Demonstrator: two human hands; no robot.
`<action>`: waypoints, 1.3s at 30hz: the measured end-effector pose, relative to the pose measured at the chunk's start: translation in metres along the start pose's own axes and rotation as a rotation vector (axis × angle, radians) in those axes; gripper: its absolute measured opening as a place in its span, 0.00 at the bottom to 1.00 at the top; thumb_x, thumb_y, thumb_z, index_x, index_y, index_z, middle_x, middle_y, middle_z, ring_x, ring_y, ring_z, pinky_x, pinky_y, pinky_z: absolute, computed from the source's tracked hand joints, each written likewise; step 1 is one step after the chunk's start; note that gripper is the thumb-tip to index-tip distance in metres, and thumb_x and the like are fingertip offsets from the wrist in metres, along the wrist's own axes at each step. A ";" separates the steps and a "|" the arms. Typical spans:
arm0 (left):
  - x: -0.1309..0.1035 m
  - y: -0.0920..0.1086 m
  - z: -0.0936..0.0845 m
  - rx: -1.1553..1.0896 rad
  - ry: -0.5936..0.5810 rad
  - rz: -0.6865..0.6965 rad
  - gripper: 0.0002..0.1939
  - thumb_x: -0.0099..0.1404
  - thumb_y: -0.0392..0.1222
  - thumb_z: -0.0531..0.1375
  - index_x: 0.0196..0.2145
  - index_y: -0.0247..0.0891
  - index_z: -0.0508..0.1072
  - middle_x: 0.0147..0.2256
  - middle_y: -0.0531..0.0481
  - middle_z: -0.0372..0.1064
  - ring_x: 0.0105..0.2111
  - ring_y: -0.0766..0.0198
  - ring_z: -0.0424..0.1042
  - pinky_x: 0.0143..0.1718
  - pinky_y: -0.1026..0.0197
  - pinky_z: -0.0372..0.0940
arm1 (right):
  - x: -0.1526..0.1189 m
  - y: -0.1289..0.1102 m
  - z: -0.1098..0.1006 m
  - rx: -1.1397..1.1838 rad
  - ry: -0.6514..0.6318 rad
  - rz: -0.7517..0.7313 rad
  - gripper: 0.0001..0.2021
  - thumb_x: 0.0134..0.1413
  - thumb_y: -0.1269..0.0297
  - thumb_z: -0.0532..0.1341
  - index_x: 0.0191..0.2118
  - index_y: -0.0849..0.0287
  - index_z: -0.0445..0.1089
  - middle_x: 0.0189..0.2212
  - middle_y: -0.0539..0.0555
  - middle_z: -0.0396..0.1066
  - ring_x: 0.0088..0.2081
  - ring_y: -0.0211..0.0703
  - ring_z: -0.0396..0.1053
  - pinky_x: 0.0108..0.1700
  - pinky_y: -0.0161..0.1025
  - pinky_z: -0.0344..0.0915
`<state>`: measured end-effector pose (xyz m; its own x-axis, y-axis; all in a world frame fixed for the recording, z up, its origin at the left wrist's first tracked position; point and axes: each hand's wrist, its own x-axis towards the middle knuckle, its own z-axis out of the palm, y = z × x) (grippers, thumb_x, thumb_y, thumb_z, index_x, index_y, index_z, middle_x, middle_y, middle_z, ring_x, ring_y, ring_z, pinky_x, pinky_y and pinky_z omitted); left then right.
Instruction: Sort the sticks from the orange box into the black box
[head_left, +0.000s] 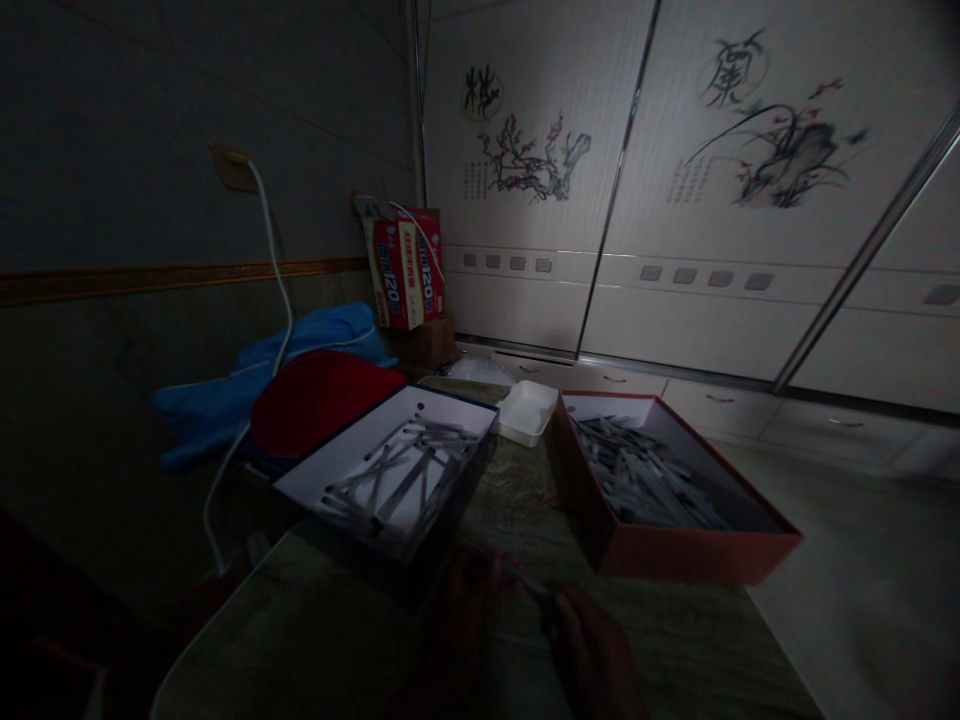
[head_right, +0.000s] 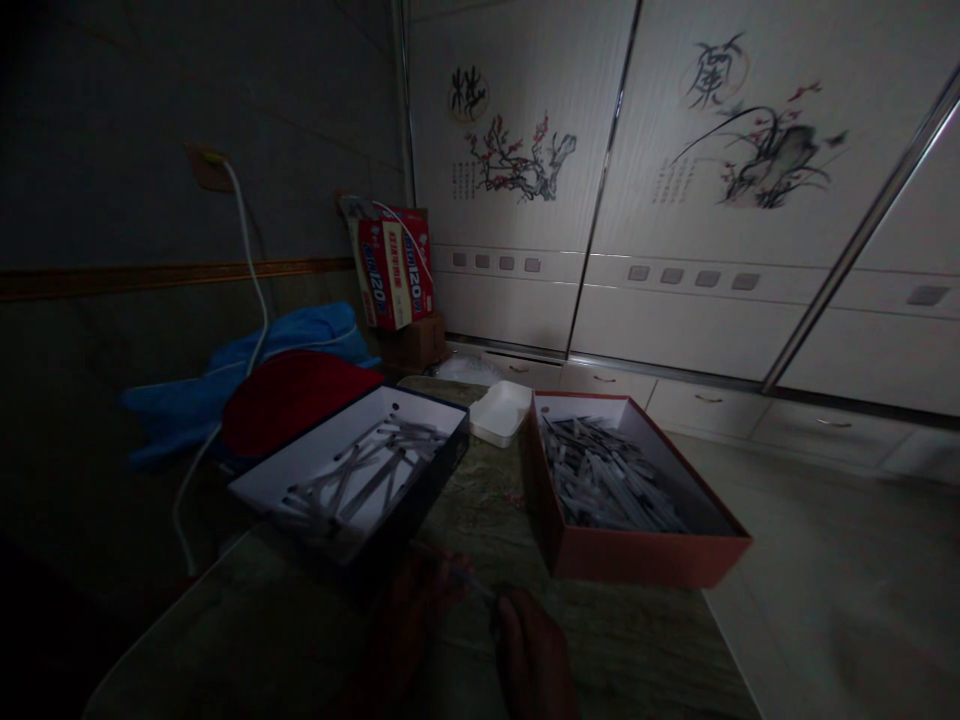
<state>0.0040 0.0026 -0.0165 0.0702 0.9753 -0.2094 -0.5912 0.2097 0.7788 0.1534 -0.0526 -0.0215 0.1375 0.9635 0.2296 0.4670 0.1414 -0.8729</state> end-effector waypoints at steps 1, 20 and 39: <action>0.000 0.000 0.000 0.001 -0.007 0.003 0.15 0.47 0.45 0.69 0.30 0.35 0.72 0.31 0.46 0.77 0.37 0.53 0.76 0.39 0.52 0.71 | 0.000 0.000 0.000 -0.002 0.004 -0.005 0.20 0.59 0.49 0.49 0.30 0.57 0.69 0.24 0.52 0.71 0.27 0.43 0.70 0.31 0.34 0.66; -0.003 0.004 0.004 0.007 0.023 -0.024 0.18 0.43 0.47 0.70 0.30 0.35 0.73 0.32 0.45 0.78 0.37 0.53 0.77 0.39 0.53 0.71 | -0.001 -0.008 -0.001 0.059 -0.019 -0.001 0.14 0.57 0.53 0.54 0.37 0.57 0.71 0.28 0.52 0.74 0.30 0.43 0.72 0.33 0.32 0.65; -0.004 0.006 0.003 -0.045 0.022 -0.066 0.20 0.41 0.47 0.71 0.30 0.35 0.73 0.32 0.46 0.78 0.37 0.52 0.76 0.40 0.54 0.71 | 0.013 -0.006 -0.004 0.224 -0.059 0.183 0.20 0.51 0.46 0.57 0.25 0.60 0.67 0.20 0.47 0.60 0.24 0.36 0.58 0.25 0.31 0.56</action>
<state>0.0028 0.0004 -0.0092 0.0927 0.9577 -0.2725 -0.6211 0.2695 0.7359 0.1552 -0.0422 -0.0114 0.1477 0.9882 0.0404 0.2337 0.0048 -0.9723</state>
